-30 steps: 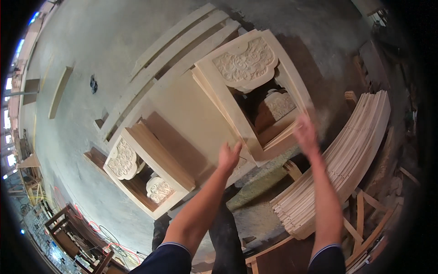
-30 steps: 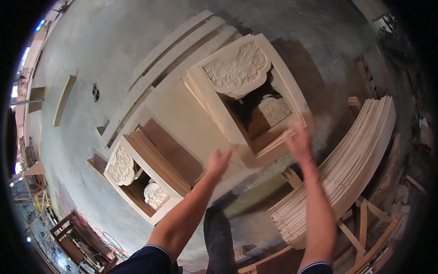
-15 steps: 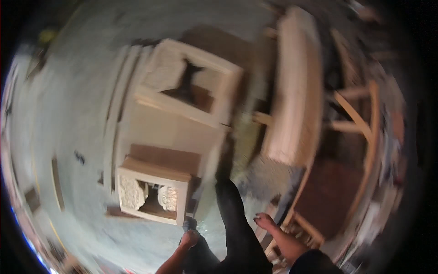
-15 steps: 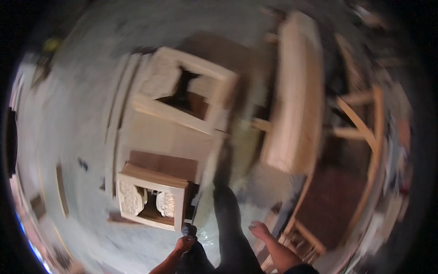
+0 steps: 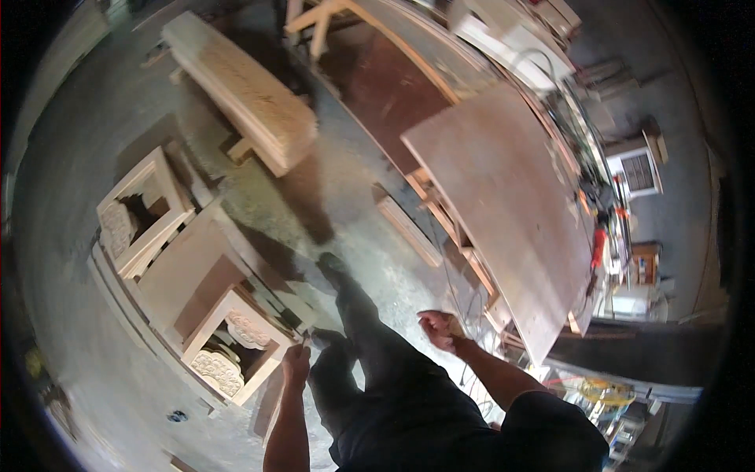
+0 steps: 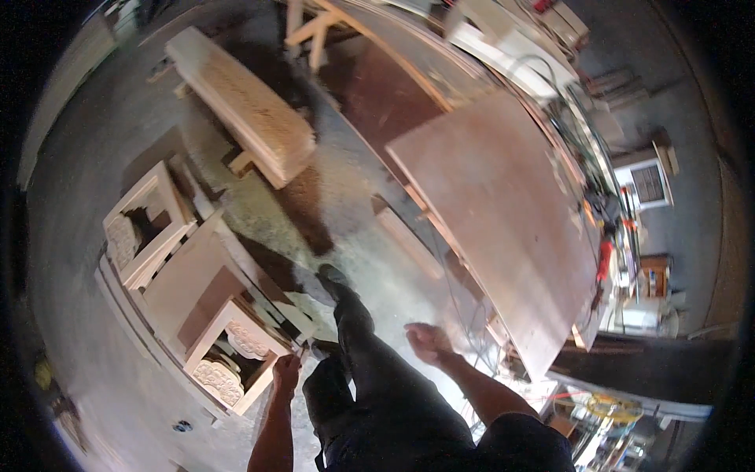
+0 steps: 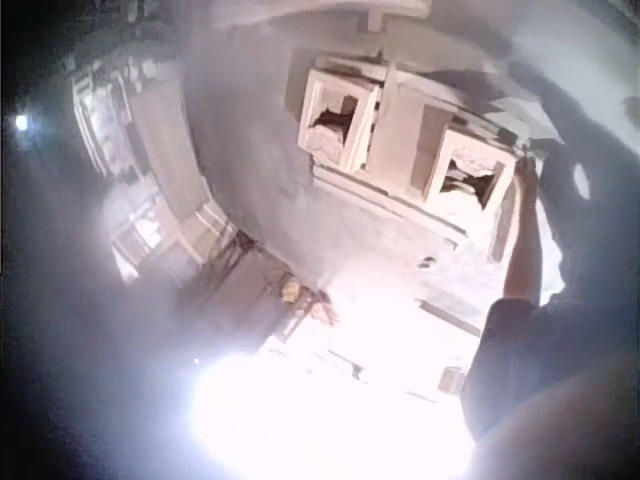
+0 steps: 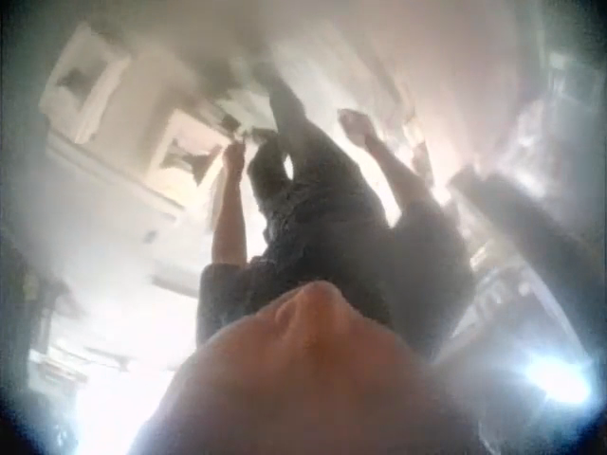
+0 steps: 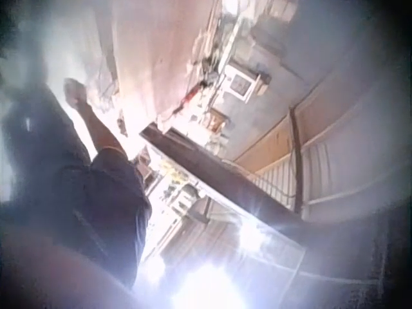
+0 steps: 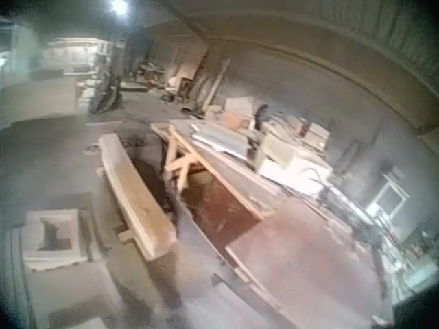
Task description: The person assembles pieces of a wooden frame by hand, fitting carved decorative panels into slots on the frame members and aligning the joints on a workbench.
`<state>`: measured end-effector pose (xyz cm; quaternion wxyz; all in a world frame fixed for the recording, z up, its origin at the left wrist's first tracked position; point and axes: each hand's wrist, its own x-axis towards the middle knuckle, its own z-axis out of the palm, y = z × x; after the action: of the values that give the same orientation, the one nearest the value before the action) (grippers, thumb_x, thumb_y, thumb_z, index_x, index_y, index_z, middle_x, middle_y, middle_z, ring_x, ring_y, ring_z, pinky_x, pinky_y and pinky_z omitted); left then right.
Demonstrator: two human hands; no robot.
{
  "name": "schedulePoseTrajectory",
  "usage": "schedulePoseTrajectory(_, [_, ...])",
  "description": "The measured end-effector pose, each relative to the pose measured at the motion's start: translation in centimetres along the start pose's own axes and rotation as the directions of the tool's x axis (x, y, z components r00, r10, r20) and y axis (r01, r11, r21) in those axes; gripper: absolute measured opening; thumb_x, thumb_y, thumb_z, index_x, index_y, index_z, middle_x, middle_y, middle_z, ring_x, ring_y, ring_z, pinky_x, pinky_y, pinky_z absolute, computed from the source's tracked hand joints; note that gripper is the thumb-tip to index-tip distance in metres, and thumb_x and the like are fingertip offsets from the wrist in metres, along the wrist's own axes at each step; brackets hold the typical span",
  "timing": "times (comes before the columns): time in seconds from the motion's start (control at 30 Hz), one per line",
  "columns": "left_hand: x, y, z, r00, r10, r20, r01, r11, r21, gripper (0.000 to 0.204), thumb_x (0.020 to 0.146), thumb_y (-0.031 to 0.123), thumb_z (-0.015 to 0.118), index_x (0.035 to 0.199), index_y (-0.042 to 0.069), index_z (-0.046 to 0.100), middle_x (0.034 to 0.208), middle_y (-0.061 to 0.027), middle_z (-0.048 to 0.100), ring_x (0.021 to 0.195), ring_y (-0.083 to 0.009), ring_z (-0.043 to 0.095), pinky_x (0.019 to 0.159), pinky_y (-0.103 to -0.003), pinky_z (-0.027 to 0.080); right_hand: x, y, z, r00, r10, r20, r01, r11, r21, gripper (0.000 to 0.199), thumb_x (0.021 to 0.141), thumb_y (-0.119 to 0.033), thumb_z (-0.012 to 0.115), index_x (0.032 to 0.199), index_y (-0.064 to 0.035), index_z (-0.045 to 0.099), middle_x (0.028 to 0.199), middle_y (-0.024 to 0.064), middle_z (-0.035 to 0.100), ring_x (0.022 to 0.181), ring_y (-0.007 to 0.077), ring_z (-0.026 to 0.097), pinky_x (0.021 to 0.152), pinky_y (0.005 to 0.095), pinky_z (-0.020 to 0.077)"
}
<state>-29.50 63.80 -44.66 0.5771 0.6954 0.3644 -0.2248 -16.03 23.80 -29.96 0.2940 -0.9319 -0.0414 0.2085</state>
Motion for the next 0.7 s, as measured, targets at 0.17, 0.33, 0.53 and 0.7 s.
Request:
schedulePoseTrajectory(0.17, [2.4,1.3,12.8,0.949,0.3,0.102,-0.299,0.954,-0.023,0.023,0.095,0.024,0.068,0.102,0.002,0.069,0.094,-0.0147,0.072,0.088,-0.0293,0.069,0.079,-0.04,0.054,-2.5,2.8,-10.8,0.939,-0.01,-0.344,-0.025,0.995,-0.098,0.021,0.089,-0.011,0.071,0.11,-0.0057,0.072,0.109,0.0146,0.074,0.09,0.0344,0.07,0.077,0.0437,0.0564])
schedulePoseTrajectory(0.33, [2.2,13.0,29.2,0.878,0.079,0.472,0.011,0.983,-0.184,0.038,0.1,0.028,0.068,0.126,0.0,0.065,0.118,-0.0121,0.072,0.104,-0.0231,0.072,0.085,-0.035,0.056,-5.8,11.3,-18.2,0.896,-0.148,-0.419,-0.054,0.9,-0.433,0.088,0.067,-0.031,0.088,0.142,-0.0085,0.049,0.149,0.0208,0.049,0.134,0.0442,0.047,0.109,0.0589,0.0381])
schedulePoseTrajectory(0.53, [7.0,21.2,47.8,0.774,0.053,0.63,0.304,0.842,-0.445,0.039,0.103,0.029,0.066,0.134,0.007,0.058,0.117,-0.0086,0.07,0.098,-0.0191,0.069,0.084,-0.035,0.056,-5.5,15.9,-19.2,0.93,-0.147,-0.336,-0.009,0.906,-0.423,0.102,0.076,-0.071,0.076,0.151,-0.011,0.043,0.148,0.0268,0.046,0.137,0.0485,0.044,0.112,0.0711,0.028])
schedulePoseTrajectory(0.7, [10.6,20.7,55.6,0.847,-0.119,0.518,0.378,0.82,-0.429,0.037,0.102,0.028,0.066,0.132,0.007,0.059,0.116,-0.0088,0.07,0.098,-0.0196,0.068,0.085,-0.036,0.055,-4.6,15.1,-20.4,0.939,-0.107,-0.327,-0.004,0.947,-0.322,0.094,0.073,-0.067,0.08,0.144,-0.0132,0.051,0.142,0.0208,0.052,0.133,0.0438,0.049,0.113,0.0686,0.0286])
